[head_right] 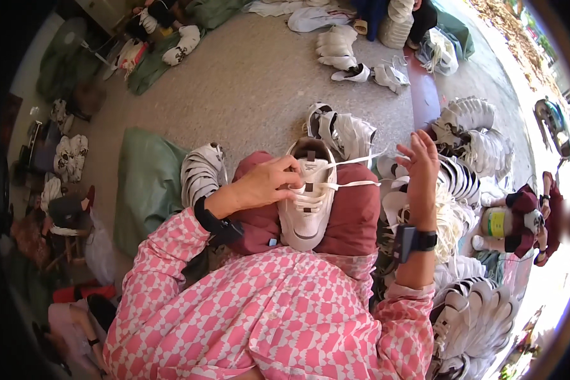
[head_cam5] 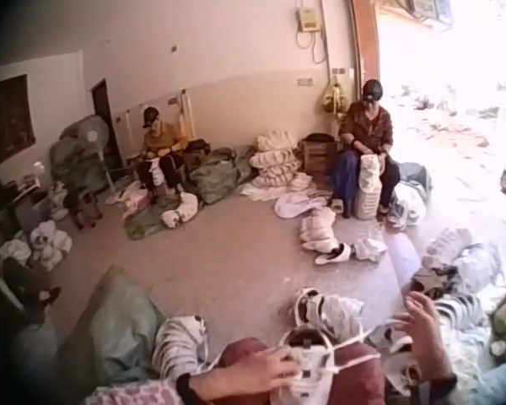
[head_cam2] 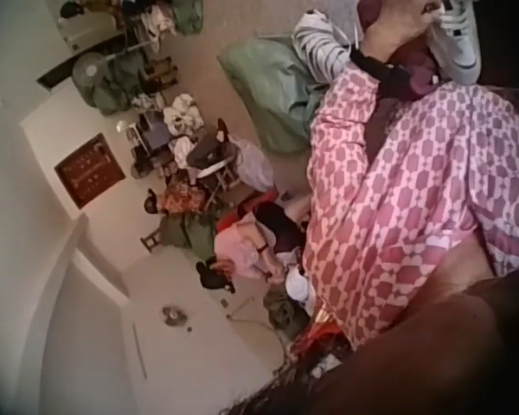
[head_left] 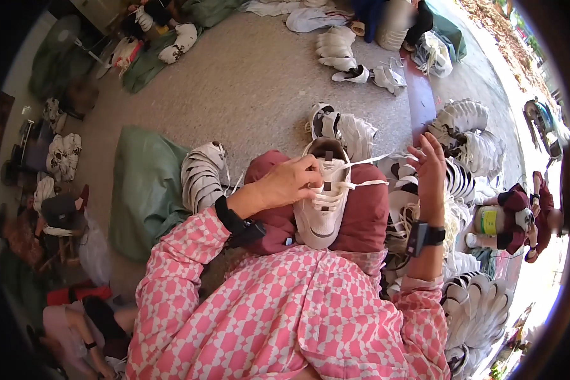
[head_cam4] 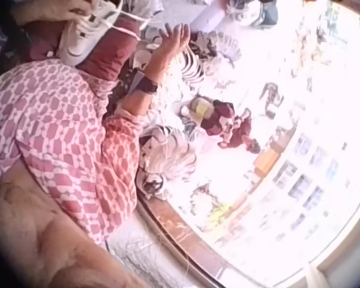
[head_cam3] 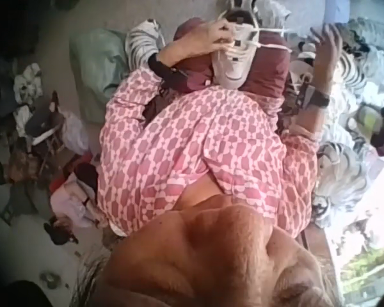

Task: The recorder inserts laces into a shoe while sitting in a factory or workshop environment with several other workers.

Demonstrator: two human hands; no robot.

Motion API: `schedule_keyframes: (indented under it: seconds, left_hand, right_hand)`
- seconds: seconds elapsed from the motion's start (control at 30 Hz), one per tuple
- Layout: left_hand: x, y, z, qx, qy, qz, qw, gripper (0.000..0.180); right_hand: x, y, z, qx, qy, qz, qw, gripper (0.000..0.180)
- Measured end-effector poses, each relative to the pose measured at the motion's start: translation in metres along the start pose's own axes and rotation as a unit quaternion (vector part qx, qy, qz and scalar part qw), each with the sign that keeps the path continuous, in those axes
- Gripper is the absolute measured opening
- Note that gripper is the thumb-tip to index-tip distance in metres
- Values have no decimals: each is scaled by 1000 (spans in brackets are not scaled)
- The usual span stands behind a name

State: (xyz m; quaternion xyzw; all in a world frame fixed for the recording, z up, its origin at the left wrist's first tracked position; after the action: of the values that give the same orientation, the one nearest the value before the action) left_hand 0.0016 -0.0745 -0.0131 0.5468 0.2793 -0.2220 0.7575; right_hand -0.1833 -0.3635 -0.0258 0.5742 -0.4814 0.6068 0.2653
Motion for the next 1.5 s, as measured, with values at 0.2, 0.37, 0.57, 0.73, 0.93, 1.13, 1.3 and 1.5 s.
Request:
schedule_keyframes:
  seconds: [0.2, 0.37, 0.57, 0.73, 0.93, 1.13, 1.3, 1.5]
  left_hand:
    - [2, 3, -5, -13, 13, -45, 999, 17]
    - [-5, 12, -21, -52, 37, -86, 994, 18]
    - [-20, 7, -31, -81, 25, -52, 995, 16]
    - [-13, 8, -27, -16, 12, -50, 999, 15]
    - [-6, -2, -40, 86, 131, -53, 986, 21]
    - [-19, 22, -42, -9, 4, -38, 999, 21]
    - [-11, 35, -31, -75, 72, -24, 994, 19]
    - [6, 19, 7, -130, -18, -15, 991, 15]
  right_hand:
    - [-49, -85, -70, 231, -79, -205, 948, 30]
    - [-36, -122, -93, 265, 237, -427, 831, 28]
    - [-33, -122, -98, 248, 229, -462, 820, 28]
    - [-46, -109, -93, 246, 208, -424, 847, 40]
    - [-64, -90, -87, 262, 17, -265, 928, 54]
    - [-61, -73, -83, 257, -28, -245, 934, 45]
    - [-45, -62, -88, 307, 19, -253, 917, 33]
    - [-33, -62, -85, 342, -36, -503, 793, 20]
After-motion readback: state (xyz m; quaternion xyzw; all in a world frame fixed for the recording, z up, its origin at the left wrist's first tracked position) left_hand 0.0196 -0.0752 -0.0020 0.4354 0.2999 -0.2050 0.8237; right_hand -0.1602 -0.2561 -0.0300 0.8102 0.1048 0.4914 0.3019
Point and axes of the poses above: each hand's wrist, its own z-axis towards the middle knuckle, its own y-axis out of the back of the hand, x = y × z, the point moved 5 cm from there along z, towards the middle knuckle, and after that the axes turned 7 degrees about -x, right-handed, at the moved point
